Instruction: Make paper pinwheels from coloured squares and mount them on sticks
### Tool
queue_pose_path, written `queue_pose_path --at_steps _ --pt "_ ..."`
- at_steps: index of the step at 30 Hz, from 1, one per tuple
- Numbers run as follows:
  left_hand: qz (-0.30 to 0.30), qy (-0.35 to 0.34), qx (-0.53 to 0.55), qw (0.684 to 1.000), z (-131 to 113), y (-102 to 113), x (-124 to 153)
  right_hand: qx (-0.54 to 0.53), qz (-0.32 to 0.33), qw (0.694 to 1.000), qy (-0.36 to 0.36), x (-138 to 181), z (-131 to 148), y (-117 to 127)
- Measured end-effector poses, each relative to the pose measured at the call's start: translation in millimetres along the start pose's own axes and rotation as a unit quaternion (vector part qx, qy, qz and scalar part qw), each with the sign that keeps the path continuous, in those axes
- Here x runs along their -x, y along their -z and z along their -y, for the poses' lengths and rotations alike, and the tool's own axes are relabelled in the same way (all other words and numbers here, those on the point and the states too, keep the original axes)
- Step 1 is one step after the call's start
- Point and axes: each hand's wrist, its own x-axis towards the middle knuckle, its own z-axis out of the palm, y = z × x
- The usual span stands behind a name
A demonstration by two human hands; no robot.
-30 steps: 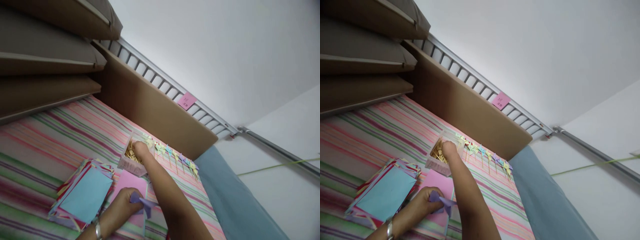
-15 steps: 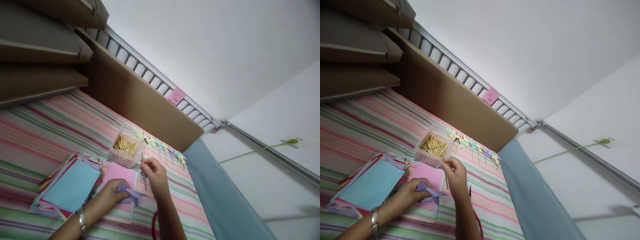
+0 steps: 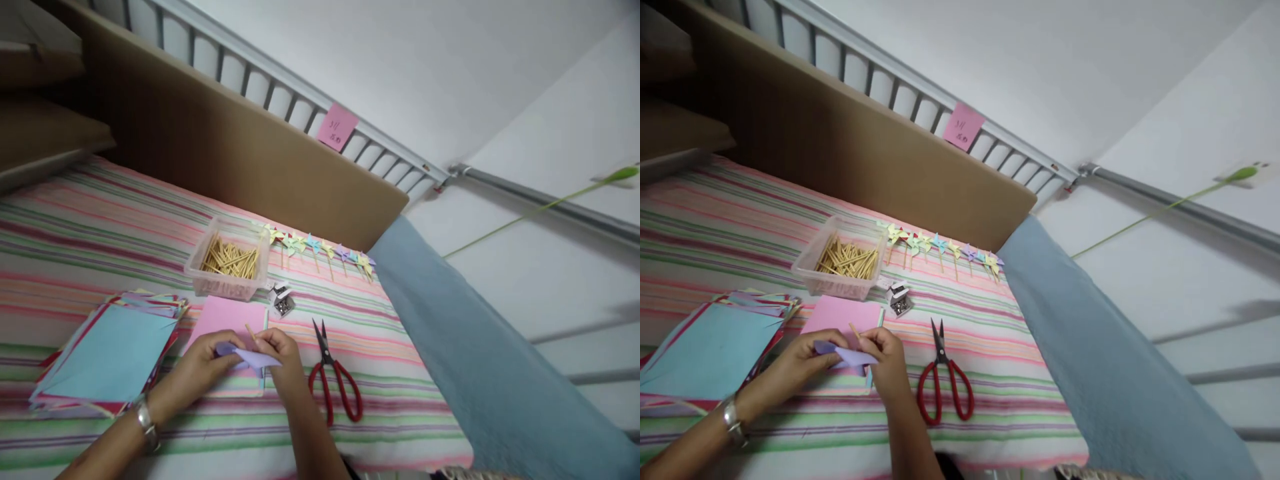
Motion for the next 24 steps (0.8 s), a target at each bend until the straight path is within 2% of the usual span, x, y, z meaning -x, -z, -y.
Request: queue_pose_path --at_steps 6,10,18,24 --pt "-0.016 -0.076 -0.009 0.997 0.8 5.0 -3.1 -0.002 0.008 1.000 -0.012 -0.6 -1.9 -4.8" --pt "-0.030 -0.081 -0.022 0.996 1.6 6.6 -1.0 -0.006 -0.005 1.000 -0.007 1.5 0.0 -6.9" --pt "-0.062 -0.131 -0.056 0.988 -1.5 10.2 3.8 -0.026 0.009 1.000 0.001 3.6 3.0 -10.0" --pt "-0.106 -0.146 -0.068 0.981 0.2 11.8 4.1 -0.031 -0.002 0.999 0.007 3.6 4.0 -11.2"
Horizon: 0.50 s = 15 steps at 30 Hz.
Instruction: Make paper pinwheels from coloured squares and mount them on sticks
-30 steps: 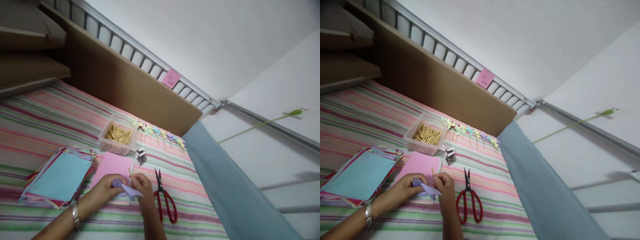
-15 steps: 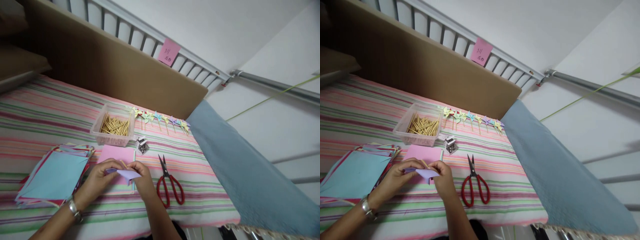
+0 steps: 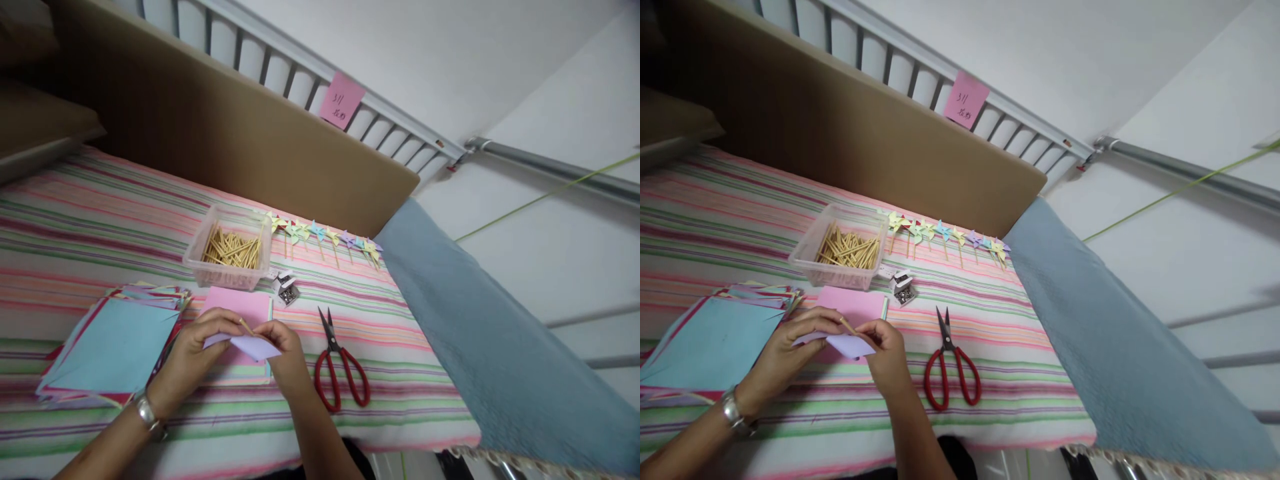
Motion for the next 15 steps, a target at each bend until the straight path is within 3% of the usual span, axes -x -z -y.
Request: queue_pose_path --at_steps 15 --pt "-0.006 0.007 0.010 1.000 -3.2 -0.4 -1.1 -0.007 -0.001 1.000 0.002 0.4 1.4 -1.3"
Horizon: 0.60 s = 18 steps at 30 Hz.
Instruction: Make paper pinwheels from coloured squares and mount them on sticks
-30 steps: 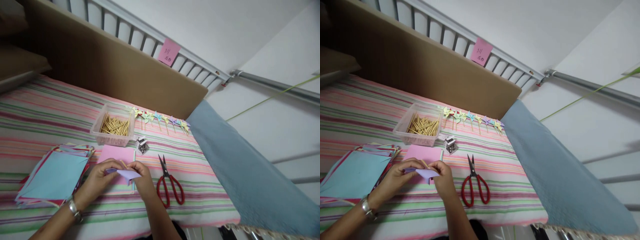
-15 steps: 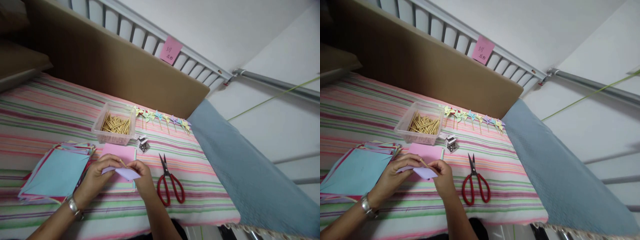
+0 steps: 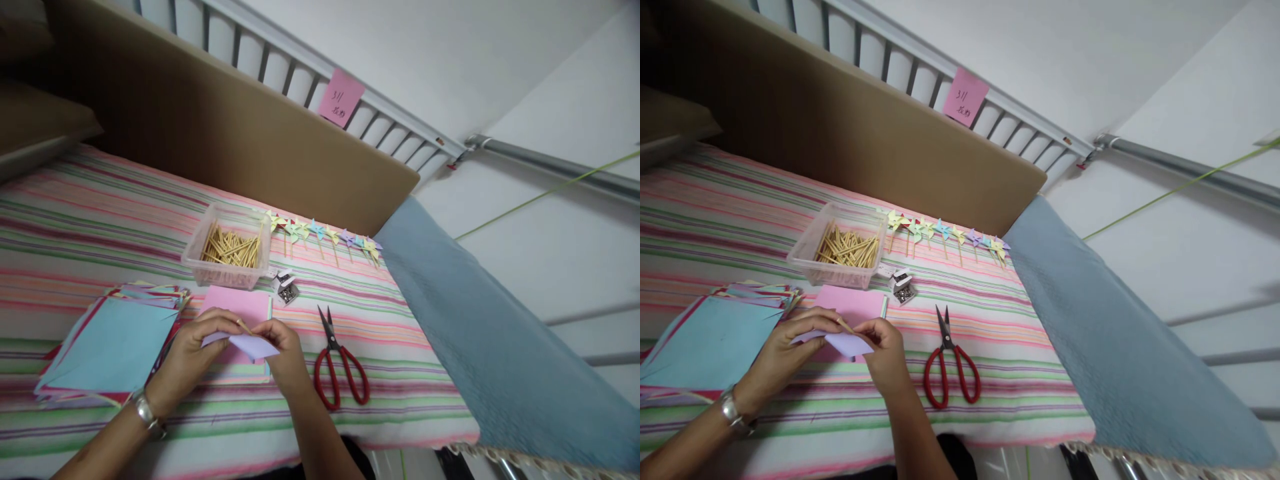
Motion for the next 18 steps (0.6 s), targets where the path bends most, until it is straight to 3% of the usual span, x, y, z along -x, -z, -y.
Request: queue_pose_path --at_steps 18 --pt "0.032 0.005 0.020 0.999 5.4 -1.1 1.7 0.034 0.015 0.999 0.017 -3.0 -11.6 6.2"
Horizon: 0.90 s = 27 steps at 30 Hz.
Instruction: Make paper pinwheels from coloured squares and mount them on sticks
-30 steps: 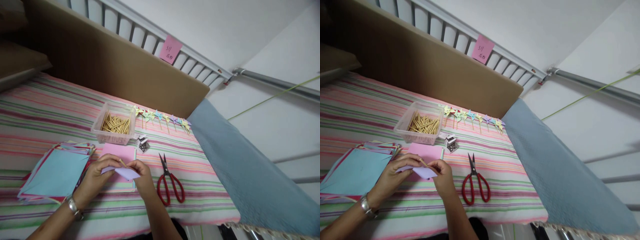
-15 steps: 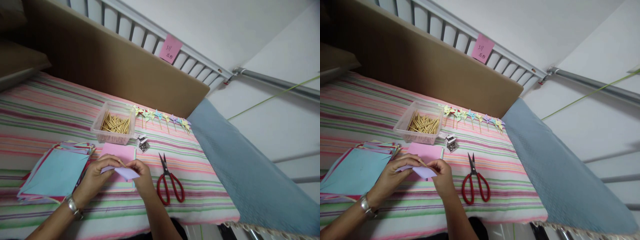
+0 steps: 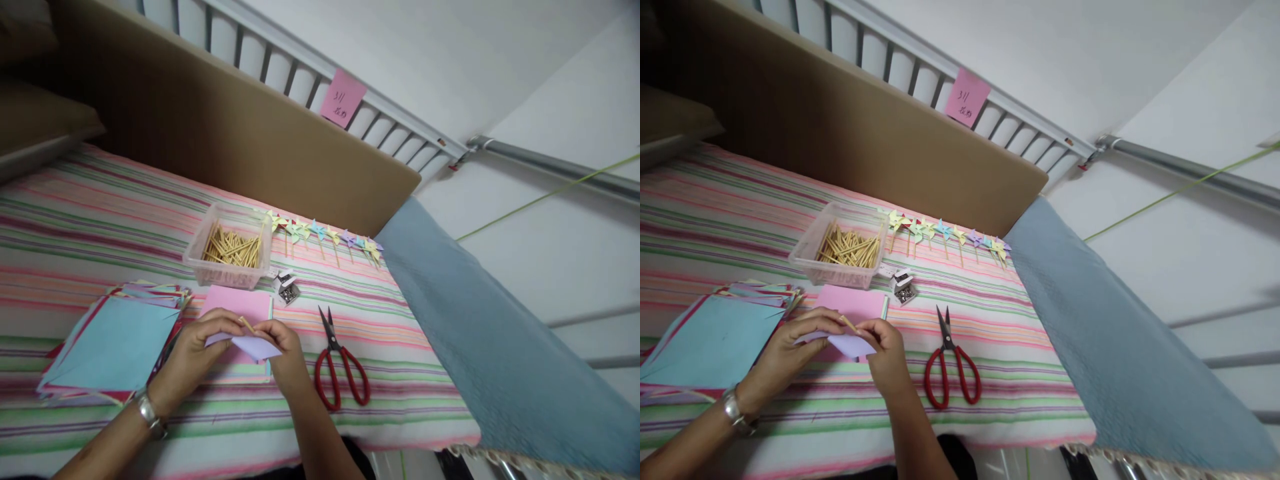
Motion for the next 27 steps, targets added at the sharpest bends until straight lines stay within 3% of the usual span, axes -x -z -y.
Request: queue_pose_path --at_steps 27 --pt "-0.014 -0.003 -0.033 0.999 -3.4 0.9 -0.2 0.052 -0.020 0.998 0.035 5.5 10.2 -2.8"
